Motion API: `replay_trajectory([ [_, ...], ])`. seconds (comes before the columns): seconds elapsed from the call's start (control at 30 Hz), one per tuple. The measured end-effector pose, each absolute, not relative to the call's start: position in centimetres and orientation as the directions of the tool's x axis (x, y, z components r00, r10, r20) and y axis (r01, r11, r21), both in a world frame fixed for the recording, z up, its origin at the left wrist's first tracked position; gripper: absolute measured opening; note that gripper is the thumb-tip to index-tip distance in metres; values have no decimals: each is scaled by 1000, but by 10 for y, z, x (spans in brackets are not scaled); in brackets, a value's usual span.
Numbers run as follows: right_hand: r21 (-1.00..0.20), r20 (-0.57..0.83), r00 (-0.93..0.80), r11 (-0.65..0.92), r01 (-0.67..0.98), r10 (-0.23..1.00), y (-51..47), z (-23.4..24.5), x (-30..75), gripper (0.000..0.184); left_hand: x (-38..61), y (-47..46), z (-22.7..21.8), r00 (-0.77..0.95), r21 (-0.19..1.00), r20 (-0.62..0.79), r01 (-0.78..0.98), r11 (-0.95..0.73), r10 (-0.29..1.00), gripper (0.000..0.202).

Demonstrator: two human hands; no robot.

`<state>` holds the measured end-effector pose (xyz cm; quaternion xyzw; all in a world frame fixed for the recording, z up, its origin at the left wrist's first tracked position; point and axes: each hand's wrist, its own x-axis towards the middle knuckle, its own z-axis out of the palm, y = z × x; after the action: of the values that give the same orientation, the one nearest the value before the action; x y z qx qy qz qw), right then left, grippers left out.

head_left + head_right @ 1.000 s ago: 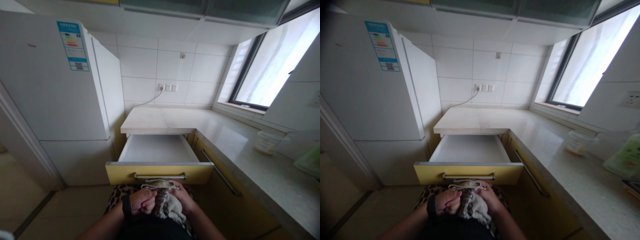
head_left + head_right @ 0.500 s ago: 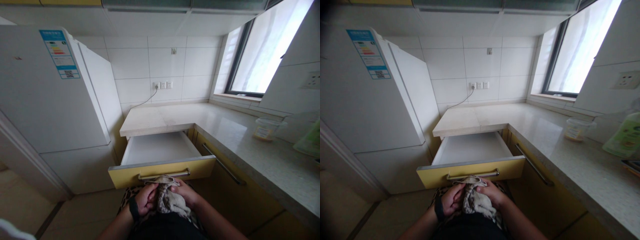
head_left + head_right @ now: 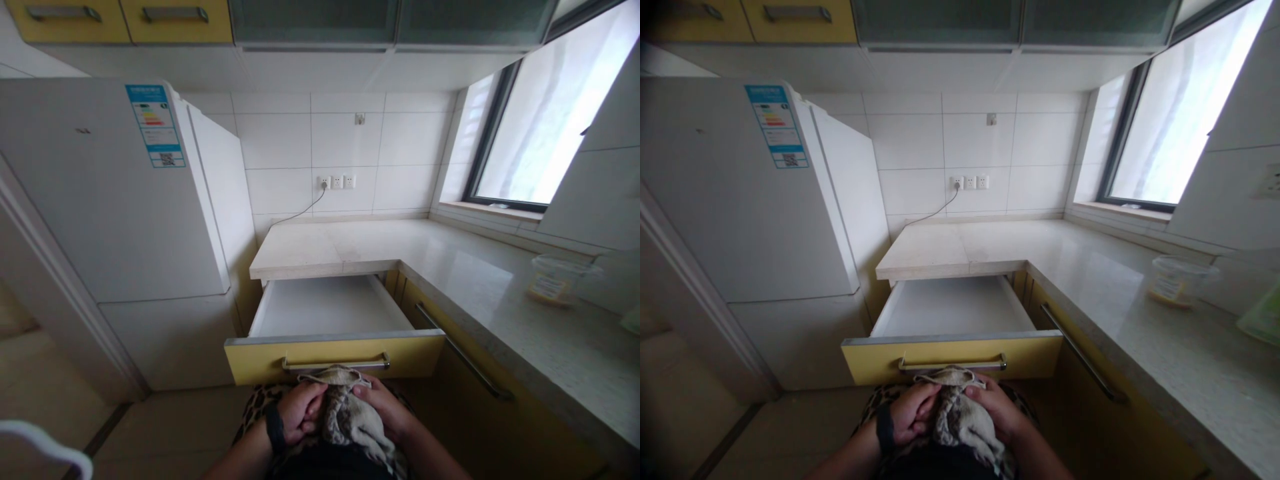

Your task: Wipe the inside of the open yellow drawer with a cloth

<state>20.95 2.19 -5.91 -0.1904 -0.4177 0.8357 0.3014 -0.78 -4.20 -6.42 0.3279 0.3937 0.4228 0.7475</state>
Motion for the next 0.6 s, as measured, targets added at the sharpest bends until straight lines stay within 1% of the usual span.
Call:
replay_trajectory([
  [0.1, -809, -109, -706, -475, -346, 700, 25, -66, 213, 48, -8, -39, -70, 326, 832, -305, -367, 416, 895, 72],
  [0.23, -829, -119, -684, -451, -330, 719, 29, -72, 217, 50, -9, -38, -72, 312, 845, -290, -360, 395, 905, 69],
  [0.4, -856, -137, -683, -433, -283, 717, 32, -74, 216, 57, -11, -37, -75, 298, 872, -264, -332, 359, 917, 66],
  [0.6, -871, -149, -670, -417, -260, 728, 29, -66, 216, 57, -12, -34, -84, 303, 884, -251, -315, 345, 920, 65],
])
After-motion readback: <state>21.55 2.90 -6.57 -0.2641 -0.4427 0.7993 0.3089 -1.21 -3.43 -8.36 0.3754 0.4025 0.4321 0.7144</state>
